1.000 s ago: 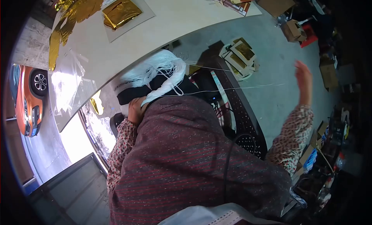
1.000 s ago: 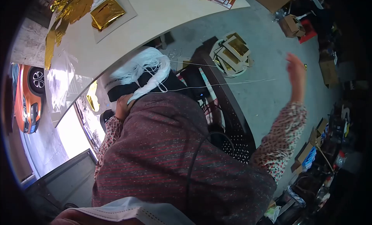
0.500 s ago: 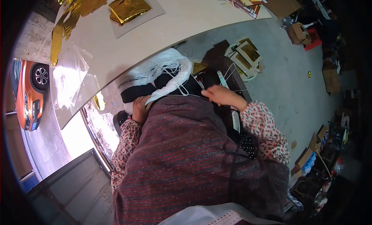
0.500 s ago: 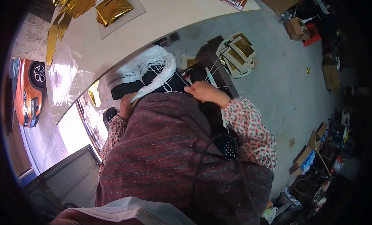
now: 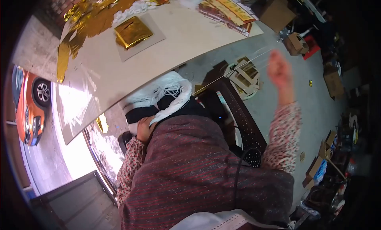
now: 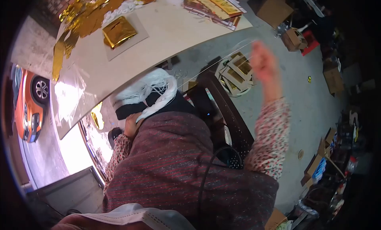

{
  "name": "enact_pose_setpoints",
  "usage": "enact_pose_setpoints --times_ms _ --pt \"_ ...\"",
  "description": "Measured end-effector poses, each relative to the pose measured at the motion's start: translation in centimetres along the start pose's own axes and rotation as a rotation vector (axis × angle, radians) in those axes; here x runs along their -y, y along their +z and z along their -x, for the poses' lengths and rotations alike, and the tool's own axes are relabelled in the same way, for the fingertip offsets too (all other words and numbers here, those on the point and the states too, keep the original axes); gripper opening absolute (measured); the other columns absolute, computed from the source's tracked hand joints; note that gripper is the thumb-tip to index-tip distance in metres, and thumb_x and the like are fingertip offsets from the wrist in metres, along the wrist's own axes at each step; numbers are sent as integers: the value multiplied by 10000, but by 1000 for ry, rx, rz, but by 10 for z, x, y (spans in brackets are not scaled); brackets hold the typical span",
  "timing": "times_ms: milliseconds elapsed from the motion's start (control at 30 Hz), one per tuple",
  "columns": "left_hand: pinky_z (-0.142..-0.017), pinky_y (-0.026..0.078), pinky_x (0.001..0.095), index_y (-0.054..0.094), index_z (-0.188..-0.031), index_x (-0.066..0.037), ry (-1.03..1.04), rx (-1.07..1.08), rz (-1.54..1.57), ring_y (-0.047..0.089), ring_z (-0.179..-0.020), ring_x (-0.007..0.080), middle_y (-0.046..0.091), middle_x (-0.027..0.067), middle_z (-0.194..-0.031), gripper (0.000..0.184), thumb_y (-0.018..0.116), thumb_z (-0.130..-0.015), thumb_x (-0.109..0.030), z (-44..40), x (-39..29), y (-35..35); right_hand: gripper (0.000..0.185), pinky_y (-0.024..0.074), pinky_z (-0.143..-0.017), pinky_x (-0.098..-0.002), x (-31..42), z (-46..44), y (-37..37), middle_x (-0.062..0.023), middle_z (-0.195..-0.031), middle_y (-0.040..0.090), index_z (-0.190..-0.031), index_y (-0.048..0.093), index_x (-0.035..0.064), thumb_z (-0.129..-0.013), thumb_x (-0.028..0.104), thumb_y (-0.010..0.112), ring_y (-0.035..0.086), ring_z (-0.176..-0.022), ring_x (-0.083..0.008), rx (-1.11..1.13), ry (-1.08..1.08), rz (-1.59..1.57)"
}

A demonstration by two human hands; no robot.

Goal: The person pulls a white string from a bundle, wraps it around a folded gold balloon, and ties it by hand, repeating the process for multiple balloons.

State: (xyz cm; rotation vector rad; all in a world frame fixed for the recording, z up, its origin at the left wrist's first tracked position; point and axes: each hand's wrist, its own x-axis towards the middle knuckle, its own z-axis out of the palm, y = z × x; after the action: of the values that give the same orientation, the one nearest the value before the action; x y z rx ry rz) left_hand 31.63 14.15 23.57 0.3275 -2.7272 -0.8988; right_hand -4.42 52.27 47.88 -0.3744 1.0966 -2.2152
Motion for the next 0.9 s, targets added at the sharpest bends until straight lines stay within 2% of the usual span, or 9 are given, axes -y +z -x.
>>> enact_pose_setpoints --times_ms 67,100,133,200,267,400,467,733,900 --pt "-810 416 402 626 -1031 -35 5 21 18 567 -911 323 624 144 -946 278 631 -789 -172 0 -4 -1 230 165 -402 -191 85 9 15 73 -558 277 -1080 542 1 -947 176 476 232 -433 -29 -291 -283 81" --pt "-808 414 402 625 -1032 -35 8 21 31 566 -912 322 623 143 -943 279 633 -788 -170 -1 -6 -2 230 165 -408 -193 123 16 9 72 -560 259 -1116 535 -5 -948 137 471 223 -438 -31 -223 -411 80" --pt "-805 411 402 625 -1032 -35 8 14 42 565 -912 320 622 142 -940 279 634 -786 -168 -3 -7 -3 279 174 -409 -190 151 24 23 64 -561 249 -1194 501 -12 -950 118 466 224 -437 -37 -380 -574 106" --pt "-816 405 405 623 -1038 -40 -33 38 50 555 -919 333 612 149 -961 295 653 -769 -156 -4 -14 -8 358 184 -396 -184 222 40 -10 53 -570 251 -1299 419 3 -955 100 446 226 -435 -37 -221 -748 233" --pt "-845 407 409 624 -1043 -42 11 -10 59 551 -941 341 601 151 -995 322 674 -748 -159 -5 -13 -8 414 189 -373 -181 262 54 -9 45 -573 249 -1361 347 36 -961 101 431 224 -430 -32 -99 -639 321" --pt "-875 426 404 598 -1089 -16 157 -46 84 555 -995 333 594 164 -1066 402 700 -723 -148 -32 -70 -56 480 180 -344 -158 207 53 127 75 -574 221 -1412 276 69 -952 51 409 198 -421 -2 -103 -413 607" --pt "-881 436 385 591 -1098 2 73 -38 206 558 -1030 320 591 170 -1094 368 674 -758 -114 -52 -121 -97 514 183 -337 -140 187 48 163 95 -572 230 -1421 266 78 -935 49 428 202 -412 15 56 -265 713" --pt "-1012 335 329 262 -1410 -31 452 -31 843 422 -1235 203 440 121 -1342 679 606 -830 -110 -138 -273 -226 488 161 -346 -119 114 42 285 108 -568 265 -1383 348 62 -933 170 499 195 -420 27 537 143 877" --pt "-967 366 296 305 -1396 -37 495 28 1078 481 -1164 183 520 101 -1249 636 619 -865 -190 -145 -316 -253 433 180 -339 -140 91 45 331 81 -555 296 -1318 416 22 -945 226 497 220 -410 19 764 254 860"
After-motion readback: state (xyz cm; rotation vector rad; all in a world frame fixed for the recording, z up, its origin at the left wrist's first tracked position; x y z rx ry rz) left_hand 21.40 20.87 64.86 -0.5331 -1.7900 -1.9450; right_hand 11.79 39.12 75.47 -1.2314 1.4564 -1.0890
